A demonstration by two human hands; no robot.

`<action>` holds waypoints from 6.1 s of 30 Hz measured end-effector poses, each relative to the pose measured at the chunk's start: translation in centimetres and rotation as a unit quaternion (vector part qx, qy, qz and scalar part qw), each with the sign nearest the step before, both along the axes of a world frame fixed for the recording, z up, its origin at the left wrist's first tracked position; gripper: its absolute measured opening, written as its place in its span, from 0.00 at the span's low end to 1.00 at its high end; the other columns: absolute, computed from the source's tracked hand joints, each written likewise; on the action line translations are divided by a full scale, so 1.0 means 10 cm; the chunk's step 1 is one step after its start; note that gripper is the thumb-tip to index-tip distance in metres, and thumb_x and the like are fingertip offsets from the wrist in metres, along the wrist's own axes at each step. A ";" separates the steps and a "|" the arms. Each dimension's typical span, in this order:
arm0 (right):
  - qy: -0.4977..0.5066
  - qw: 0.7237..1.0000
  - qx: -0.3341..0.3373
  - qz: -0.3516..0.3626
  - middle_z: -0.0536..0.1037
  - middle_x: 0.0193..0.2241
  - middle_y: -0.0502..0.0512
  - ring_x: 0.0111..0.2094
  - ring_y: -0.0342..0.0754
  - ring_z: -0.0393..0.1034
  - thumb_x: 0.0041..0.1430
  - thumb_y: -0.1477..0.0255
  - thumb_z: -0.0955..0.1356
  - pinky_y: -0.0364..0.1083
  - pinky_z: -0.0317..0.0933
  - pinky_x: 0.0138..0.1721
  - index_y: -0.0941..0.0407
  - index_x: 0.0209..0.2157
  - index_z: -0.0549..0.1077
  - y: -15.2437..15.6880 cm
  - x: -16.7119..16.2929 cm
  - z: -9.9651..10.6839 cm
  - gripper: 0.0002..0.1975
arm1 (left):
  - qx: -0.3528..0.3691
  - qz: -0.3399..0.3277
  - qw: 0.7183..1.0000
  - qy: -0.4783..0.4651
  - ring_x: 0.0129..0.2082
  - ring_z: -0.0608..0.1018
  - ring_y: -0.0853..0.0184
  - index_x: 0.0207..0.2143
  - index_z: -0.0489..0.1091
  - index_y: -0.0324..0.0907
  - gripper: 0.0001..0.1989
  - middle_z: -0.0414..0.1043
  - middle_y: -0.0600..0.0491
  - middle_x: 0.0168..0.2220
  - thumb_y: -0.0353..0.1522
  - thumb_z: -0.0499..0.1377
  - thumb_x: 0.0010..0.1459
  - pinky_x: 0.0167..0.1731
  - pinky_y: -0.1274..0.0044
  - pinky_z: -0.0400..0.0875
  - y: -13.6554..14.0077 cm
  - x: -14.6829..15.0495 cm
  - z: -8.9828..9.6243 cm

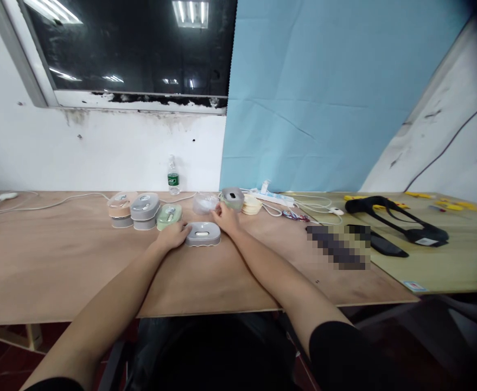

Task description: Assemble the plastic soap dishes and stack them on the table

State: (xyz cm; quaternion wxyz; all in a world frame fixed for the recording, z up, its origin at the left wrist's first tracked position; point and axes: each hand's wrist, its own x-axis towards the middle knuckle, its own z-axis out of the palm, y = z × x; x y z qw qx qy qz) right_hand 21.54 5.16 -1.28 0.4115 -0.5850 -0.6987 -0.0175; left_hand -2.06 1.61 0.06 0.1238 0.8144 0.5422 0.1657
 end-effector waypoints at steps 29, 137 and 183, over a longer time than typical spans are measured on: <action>0.103 0.935 -0.277 0.196 0.63 0.10 0.48 0.15 0.41 0.59 0.59 0.49 0.59 0.41 0.54 0.21 0.56 0.14 0.63 -0.57 0.12 0.16 0.29 | 0.078 0.037 0.987 -0.135 0.37 0.77 0.58 0.56 0.65 0.40 0.32 0.76 0.49 0.33 0.52 0.49 0.58 0.37 0.73 0.68 -0.14 0.01 0.17; 0.059 0.959 0.233 0.153 0.67 0.34 0.54 0.36 0.47 0.66 0.54 0.66 0.69 0.46 0.66 0.33 0.54 0.34 0.64 -0.70 0.45 0.14 0.11 | 0.115 -0.135 0.978 -0.109 0.50 0.71 0.56 0.65 0.43 0.39 0.43 0.61 0.41 0.58 0.46 0.58 0.53 0.49 0.65 0.66 -0.15 0.10 -0.04; -0.068 0.996 -0.049 -0.002 0.78 0.31 0.53 0.34 0.50 0.71 0.59 0.60 0.63 0.44 0.60 0.36 0.52 0.52 0.68 -0.51 0.30 0.04 0.21 | 0.051 -0.105 0.993 -0.025 0.27 0.72 0.65 0.24 0.65 0.42 0.25 0.70 0.51 0.28 0.52 0.47 0.57 0.27 0.74 0.60 -0.14 0.07 0.03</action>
